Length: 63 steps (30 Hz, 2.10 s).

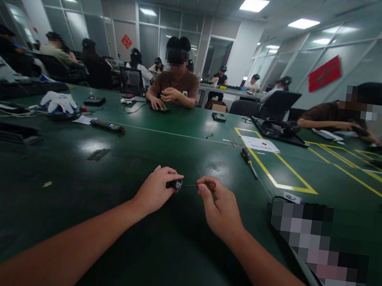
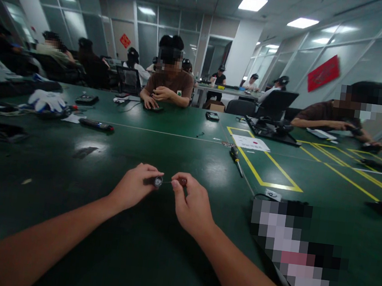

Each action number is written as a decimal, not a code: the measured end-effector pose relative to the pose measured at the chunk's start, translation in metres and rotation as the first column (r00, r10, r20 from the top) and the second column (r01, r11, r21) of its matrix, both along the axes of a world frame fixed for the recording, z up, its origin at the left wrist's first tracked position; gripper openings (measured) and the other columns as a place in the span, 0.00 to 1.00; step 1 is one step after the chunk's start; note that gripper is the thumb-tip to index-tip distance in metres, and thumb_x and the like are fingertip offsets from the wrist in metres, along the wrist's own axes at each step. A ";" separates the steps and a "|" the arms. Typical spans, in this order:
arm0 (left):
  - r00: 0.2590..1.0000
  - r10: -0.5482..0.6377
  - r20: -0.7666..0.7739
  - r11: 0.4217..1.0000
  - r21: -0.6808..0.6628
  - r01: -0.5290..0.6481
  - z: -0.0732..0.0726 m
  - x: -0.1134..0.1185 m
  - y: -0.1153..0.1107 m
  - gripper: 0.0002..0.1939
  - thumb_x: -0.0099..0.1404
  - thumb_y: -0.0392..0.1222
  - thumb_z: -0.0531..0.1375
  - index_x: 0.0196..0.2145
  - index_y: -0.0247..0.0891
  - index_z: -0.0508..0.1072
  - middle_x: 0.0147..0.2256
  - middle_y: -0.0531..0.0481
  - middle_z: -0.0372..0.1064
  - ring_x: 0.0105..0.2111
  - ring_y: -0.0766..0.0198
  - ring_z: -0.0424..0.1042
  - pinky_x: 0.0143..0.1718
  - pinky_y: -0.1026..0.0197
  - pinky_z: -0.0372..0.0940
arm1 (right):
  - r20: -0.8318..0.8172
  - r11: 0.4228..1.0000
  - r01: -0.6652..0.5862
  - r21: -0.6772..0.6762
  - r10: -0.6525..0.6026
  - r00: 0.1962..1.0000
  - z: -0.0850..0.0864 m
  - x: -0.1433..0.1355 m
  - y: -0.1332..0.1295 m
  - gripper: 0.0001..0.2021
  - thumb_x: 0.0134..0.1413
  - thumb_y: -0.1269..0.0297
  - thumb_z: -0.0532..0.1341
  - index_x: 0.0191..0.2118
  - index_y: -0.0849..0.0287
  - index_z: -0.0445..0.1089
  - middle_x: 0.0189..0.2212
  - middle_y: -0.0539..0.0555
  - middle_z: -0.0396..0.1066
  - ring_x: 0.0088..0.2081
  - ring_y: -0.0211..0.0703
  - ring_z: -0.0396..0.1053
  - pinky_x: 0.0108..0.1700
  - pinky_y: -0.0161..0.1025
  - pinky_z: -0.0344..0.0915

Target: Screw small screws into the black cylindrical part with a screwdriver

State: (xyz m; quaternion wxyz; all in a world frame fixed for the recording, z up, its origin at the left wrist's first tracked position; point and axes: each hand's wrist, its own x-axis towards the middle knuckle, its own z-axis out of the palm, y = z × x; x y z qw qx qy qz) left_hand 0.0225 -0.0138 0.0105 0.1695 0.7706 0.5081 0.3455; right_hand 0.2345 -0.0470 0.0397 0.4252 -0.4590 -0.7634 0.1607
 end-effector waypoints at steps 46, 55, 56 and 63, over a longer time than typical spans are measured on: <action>0.998 -0.021 0.055 1.000 0.014 0.021 -0.002 0.000 0.000 0.21 0.60 0.25 0.65 0.48 0.41 0.81 0.48 0.47 0.76 0.49 0.57 0.74 0.55 0.51 0.68 | -0.017 1.000 -0.017 0.003 0.017 1.000 -0.001 0.000 -0.002 0.09 0.70 0.61 0.55 0.44 0.55 0.71 0.33 0.52 0.77 0.35 0.45 0.76 0.39 0.40 0.67; 0.997 -0.021 0.068 0.999 0.027 0.019 -0.003 -0.001 0.001 0.21 0.61 0.26 0.65 0.49 0.43 0.81 0.48 0.47 0.76 0.50 0.56 0.73 0.59 0.47 0.66 | 0.016 0.999 0.028 0.027 -0.029 0.999 0.000 0.001 0.000 0.09 0.70 0.62 0.54 0.43 0.56 0.71 0.33 0.54 0.77 0.36 0.47 0.76 0.40 0.41 0.68; 0.998 -0.020 0.067 1.000 0.026 0.019 -0.002 -0.001 0.000 0.21 0.61 0.26 0.65 0.49 0.43 0.81 0.48 0.47 0.76 0.49 0.56 0.73 0.59 0.47 0.66 | 0.002 0.999 0.026 0.023 -0.026 1.000 0.000 0.001 0.000 0.09 0.70 0.62 0.55 0.44 0.56 0.71 0.33 0.53 0.77 0.36 0.46 0.77 0.40 0.41 0.68; 0.998 -0.033 0.046 0.999 0.034 0.031 -0.002 0.001 -0.001 0.20 0.61 0.26 0.65 0.48 0.43 0.81 0.48 0.47 0.76 0.49 0.56 0.74 0.55 0.49 0.68 | 0.058 0.995 -0.101 0.013 0.100 0.993 -0.001 0.000 -0.001 0.09 0.70 0.63 0.56 0.47 0.54 0.73 0.41 0.54 0.80 0.41 0.46 0.78 0.45 0.42 0.70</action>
